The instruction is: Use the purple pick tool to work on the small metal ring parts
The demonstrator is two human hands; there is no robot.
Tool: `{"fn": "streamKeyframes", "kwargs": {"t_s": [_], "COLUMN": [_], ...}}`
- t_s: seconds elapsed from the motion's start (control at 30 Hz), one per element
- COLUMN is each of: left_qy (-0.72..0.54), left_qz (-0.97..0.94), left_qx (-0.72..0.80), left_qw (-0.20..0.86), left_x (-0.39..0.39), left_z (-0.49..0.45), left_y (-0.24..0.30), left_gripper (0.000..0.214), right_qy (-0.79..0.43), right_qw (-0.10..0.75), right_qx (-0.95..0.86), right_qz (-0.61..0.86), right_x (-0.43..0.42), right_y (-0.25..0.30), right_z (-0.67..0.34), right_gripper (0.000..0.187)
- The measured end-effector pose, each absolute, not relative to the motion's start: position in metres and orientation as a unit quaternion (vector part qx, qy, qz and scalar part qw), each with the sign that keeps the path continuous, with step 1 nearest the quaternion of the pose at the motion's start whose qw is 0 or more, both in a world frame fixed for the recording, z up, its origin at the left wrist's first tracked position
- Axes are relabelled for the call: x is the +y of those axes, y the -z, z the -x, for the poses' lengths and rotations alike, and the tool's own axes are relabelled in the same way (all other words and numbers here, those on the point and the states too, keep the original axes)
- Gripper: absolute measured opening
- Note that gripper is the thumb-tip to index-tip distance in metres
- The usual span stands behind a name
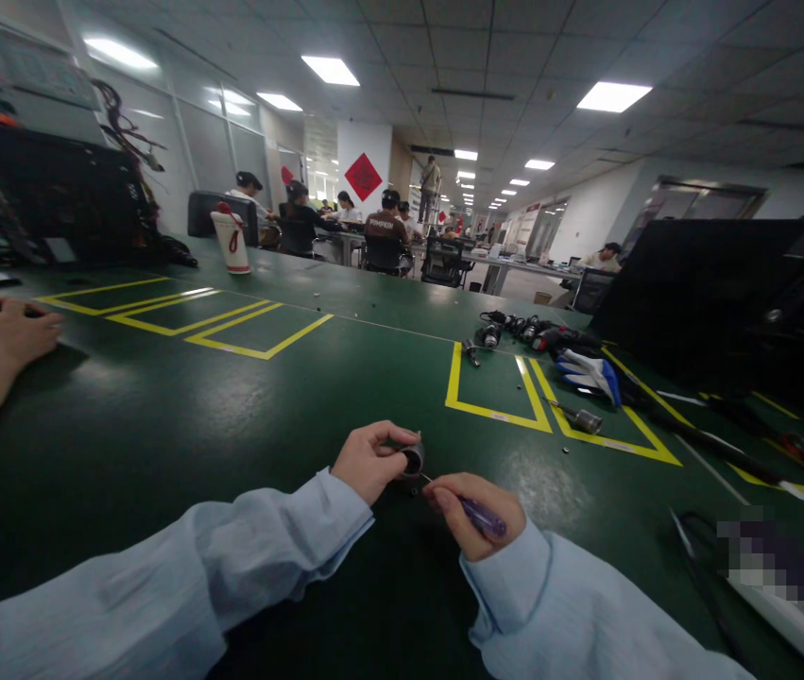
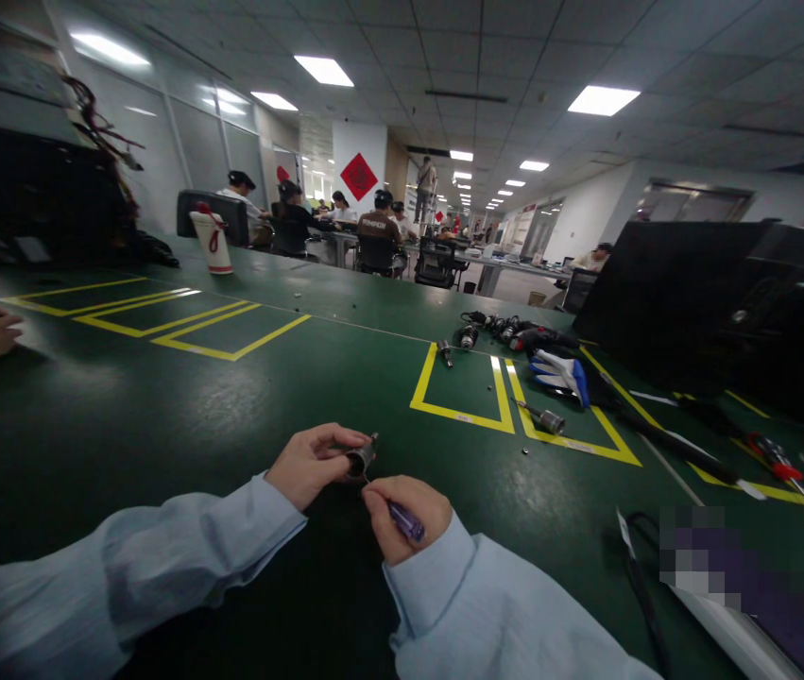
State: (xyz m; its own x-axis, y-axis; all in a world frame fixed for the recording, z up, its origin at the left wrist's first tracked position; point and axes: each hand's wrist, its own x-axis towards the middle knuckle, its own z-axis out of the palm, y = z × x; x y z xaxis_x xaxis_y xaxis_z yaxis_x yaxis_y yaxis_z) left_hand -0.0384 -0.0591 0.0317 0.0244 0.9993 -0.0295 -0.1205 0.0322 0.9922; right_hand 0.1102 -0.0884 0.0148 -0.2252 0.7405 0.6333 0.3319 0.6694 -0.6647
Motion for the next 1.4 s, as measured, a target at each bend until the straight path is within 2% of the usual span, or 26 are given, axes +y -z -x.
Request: {"fn": "streamKeyframes", "kwargs": {"t_s": [0.2,0.6,0.97,1.1,1.17,1.27,1.4], "left_qy": [-0.520,-0.527,-0.524,-0.515,-0.504,-0.496,-0.494], "left_qz": [-0.461,-0.444,-0.443,-0.439,-0.436,-0.438,-0.446], "left_qx": [0.470,0.482,0.477,0.487,0.501,0.513,0.498], "left_qw": [0.544,0.541,0.549,0.553,0.552,0.547,0.555], "left_x": [-0.061,-0.056,-0.055,-0.056,-0.057,-0.059,-0.059], "left_z": [0.038,0.041,0.040,0.040,0.040,0.040,0.042], "left_y": [-0.033,-0.030,-0.030,-0.034,-0.038,-0.041,-0.038], "left_gripper": [0.015,0.020,0.026,0.027,0.030,0.032,0.031], "right_qy": [-0.200,-0.303,-0.343,-0.465,-0.480,-0.426,-0.333], "right_qw": [0.515,0.493,0.442,0.485,0.526,0.583,0.590], "right_qx": [-0.751,-0.658,-0.660,-0.565,-0.543,-0.567,-0.640], "right_qz": [0.361,0.482,0.501,0.479,0.446,0.398,0.361], "right_x": [-0.091,-0.085,-0.083,-0.083,-0.084,-0.084,-0.080], "right_y": [-0.016,-0.005,-0.017,-0.016,-0.015,-0.013,-0.007], "right_z": [-0.110,-0.109,-0.114,-0.112,-0.111,-0.110,-0.109], "right_gripper": [0.021,0.043,0.041,0.041,0.040,0.033,0.027]}}
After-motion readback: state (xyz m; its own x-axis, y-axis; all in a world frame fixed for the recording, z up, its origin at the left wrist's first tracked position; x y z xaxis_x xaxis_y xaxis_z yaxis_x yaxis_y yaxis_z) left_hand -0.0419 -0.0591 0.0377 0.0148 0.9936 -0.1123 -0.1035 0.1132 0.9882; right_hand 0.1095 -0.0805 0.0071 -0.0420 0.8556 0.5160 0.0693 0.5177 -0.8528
